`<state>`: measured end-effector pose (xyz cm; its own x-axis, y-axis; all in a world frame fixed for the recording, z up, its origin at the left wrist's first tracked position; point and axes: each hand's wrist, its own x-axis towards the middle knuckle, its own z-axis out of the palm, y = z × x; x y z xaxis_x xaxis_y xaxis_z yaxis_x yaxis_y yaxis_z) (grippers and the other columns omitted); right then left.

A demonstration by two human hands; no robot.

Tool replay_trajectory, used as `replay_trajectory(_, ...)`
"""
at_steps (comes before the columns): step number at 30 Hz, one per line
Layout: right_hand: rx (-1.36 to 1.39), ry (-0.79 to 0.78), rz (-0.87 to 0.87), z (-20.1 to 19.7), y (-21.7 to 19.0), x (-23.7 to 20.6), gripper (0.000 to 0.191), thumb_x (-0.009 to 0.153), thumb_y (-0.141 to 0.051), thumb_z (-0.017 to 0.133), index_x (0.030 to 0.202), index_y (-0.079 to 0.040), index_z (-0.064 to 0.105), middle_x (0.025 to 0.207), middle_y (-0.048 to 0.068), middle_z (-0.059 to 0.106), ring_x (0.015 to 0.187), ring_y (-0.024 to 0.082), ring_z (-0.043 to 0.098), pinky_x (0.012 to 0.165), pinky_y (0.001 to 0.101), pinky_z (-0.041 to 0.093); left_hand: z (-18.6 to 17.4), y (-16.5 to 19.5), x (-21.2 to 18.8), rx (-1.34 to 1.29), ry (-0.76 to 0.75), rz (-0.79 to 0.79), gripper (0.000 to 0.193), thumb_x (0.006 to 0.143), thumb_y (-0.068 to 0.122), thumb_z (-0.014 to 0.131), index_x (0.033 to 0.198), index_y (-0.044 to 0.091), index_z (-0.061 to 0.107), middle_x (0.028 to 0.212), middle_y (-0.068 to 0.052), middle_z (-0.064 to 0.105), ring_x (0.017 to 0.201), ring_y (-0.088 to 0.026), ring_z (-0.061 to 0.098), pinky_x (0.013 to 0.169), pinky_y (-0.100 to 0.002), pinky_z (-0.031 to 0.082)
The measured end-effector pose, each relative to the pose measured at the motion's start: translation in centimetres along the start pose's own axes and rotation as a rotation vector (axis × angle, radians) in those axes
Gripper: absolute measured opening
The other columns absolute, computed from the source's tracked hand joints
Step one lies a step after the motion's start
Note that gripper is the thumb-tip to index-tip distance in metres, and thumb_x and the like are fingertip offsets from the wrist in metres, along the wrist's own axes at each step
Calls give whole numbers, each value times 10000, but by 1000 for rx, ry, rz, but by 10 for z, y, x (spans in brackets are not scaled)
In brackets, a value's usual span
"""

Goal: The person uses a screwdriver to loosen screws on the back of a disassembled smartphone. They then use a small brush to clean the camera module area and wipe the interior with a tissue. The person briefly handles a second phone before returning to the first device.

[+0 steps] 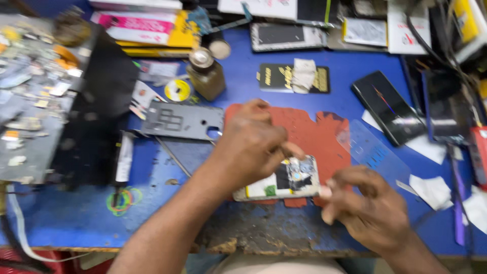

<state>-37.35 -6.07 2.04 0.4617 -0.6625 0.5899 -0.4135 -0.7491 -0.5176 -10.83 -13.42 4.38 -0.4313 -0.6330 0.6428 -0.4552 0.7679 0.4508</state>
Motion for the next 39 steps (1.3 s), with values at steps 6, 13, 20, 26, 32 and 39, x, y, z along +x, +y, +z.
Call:
replay_trajectory(6,272,-101,100,-7,-3,7,382,840,142,631,1132,-75,744,965,52,731,923,193,721,786,263,620,-5,11,6,59,-151,55,320,809,319,797,648,91,641,660,-66,647,779,-279,603,989,-491,476)
replay_trajectory(13,669,38,184,10,13,-7,283,879,-44,763,1154,14,801,1076,184,675,826,202,659,739,278,614,-8,19,6,79,-233,42,234,873,278,755,761,83,688,728,-56,674,866,-269,631,1039,-486,457)
replay_trajectory(20,173,-150,-60,-4,41,13,308,887,-43,684,1189,-54,746,1037,108,711,863,169,685,725,253,582,-16,33,7,60,-338,38,140,867,239,715,925,113,733,822,-48,716,989,-259,654,1146,-551,401)
replay_trajectory(26,189,-15,124,2,34,-4,404,864,75,651,1189,-151,733,1052,75,701,884,126,669,713,240,563,-14,34,7,77,-368,29,131,867,230,711,912,108,727,873,-59,725,1028,-281,649,1165,-565,383)
replay_trajectory(32,292,-24,219,-5,31,-16,496,798,183,612,1175,-115,736,1004,101,701,797,96,664,683,225,556,3,31,8,40,-465,65,137,777,209,746,880,119,753,883,-52,715,1028,-297,628,1149,-597,366)
replay_trajectory(39,298,-39,259,-7,20,-1,563,778,211,598,1227,-103,727,1062,103,650,782,108,665,721,225,559,10,39,7,-43,-580,11,237,698,253,821,907,145,801,953,-61,662,1048,-316,571,1112,-651,317)
